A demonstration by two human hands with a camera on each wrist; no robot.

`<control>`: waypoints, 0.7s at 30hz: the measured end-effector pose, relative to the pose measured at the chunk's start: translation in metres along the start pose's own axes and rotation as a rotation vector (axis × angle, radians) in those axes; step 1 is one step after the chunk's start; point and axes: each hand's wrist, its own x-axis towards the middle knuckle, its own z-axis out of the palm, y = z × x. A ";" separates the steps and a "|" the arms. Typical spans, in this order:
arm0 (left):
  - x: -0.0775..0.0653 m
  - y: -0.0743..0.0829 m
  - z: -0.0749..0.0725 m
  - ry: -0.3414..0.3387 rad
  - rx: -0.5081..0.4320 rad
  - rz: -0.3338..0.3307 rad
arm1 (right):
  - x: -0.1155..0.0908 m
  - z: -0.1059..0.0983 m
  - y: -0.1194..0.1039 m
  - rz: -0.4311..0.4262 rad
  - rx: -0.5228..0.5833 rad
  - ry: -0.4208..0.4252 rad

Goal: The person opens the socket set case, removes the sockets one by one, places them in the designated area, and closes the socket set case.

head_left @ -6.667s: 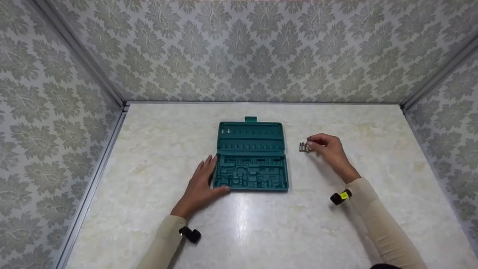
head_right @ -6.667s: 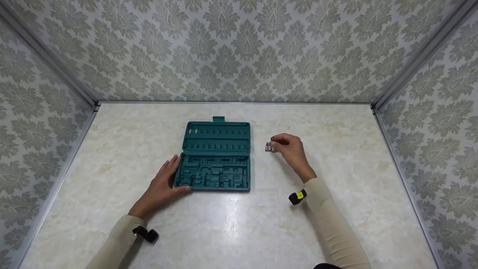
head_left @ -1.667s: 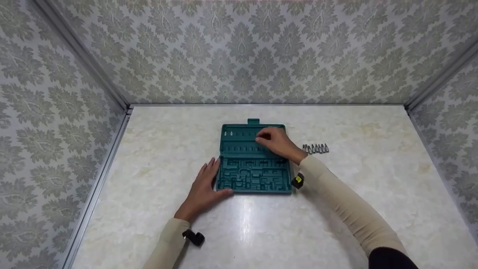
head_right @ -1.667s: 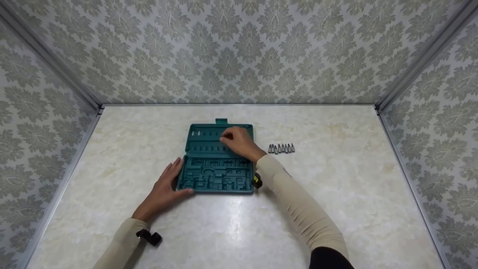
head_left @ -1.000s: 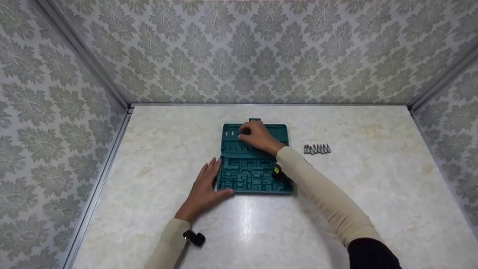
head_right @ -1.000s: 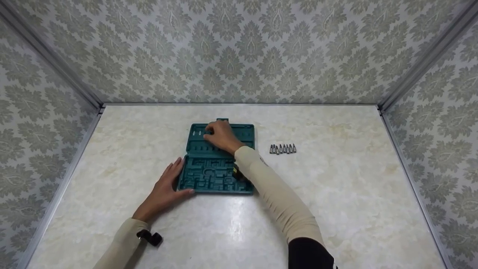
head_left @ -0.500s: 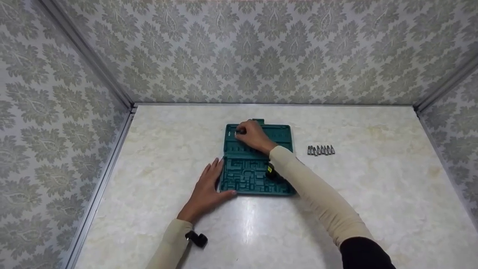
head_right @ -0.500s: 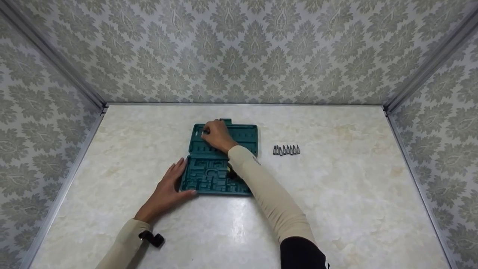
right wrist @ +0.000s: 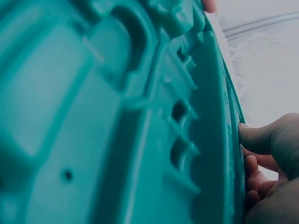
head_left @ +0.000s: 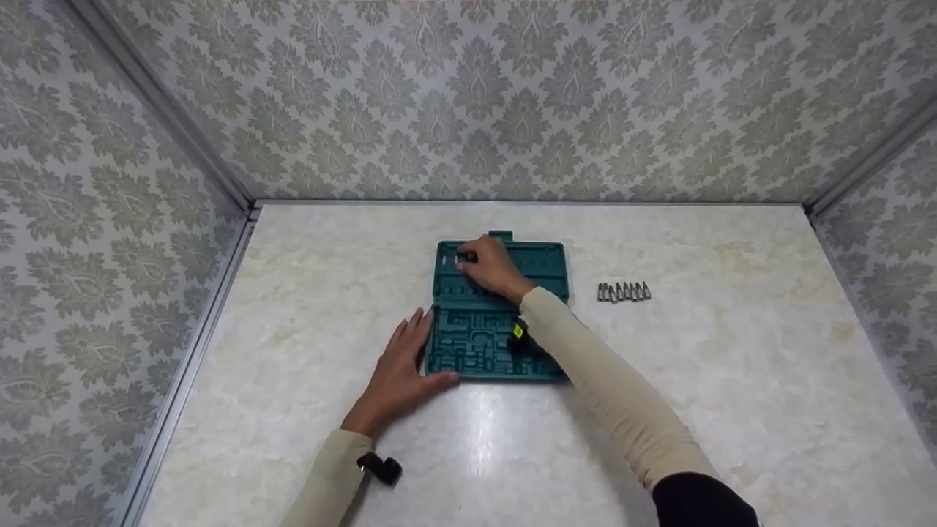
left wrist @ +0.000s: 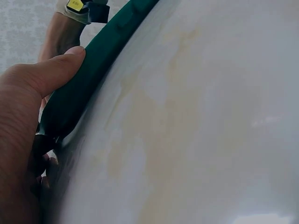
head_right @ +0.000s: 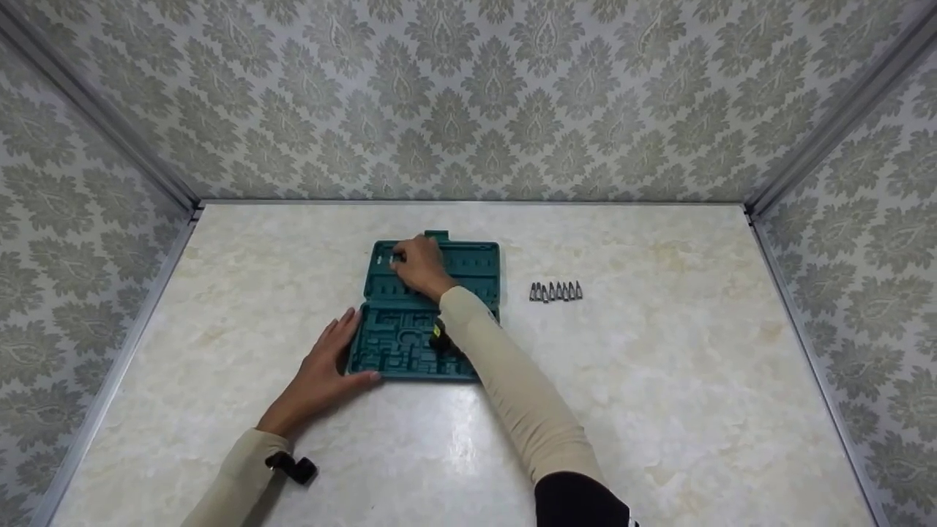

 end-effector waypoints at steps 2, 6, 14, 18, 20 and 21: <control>-0.001 0.000 0.000 0.001 0.004 0.007 | 0.000 0.001 -0.001 0.014 0.017 0.004; -0.001 -0.001 0.000 -0.001 0.009 0.013 | -0.001 0.003 -0.001 0.056 0.055 0.009; -0.001 -0.001 0.000 0.002 0.005 0.014 | -0.002 0.003 0.001 0.085 0.119 0.013; -0.001 -0.001 0.000 0.000 0.006 0.016 | -0.003 0.002 0.001 0.090 0.158 0.015; 0.000 -0.001 0.000 0.000 0.004 0.018 | -0.004 0.000 0.001 0.089 0.176 0.013; 0.000 -0.001 0.000 0.000 0.003 0.020 | -0.004 0.000 0.001 0.089 0.181 0.011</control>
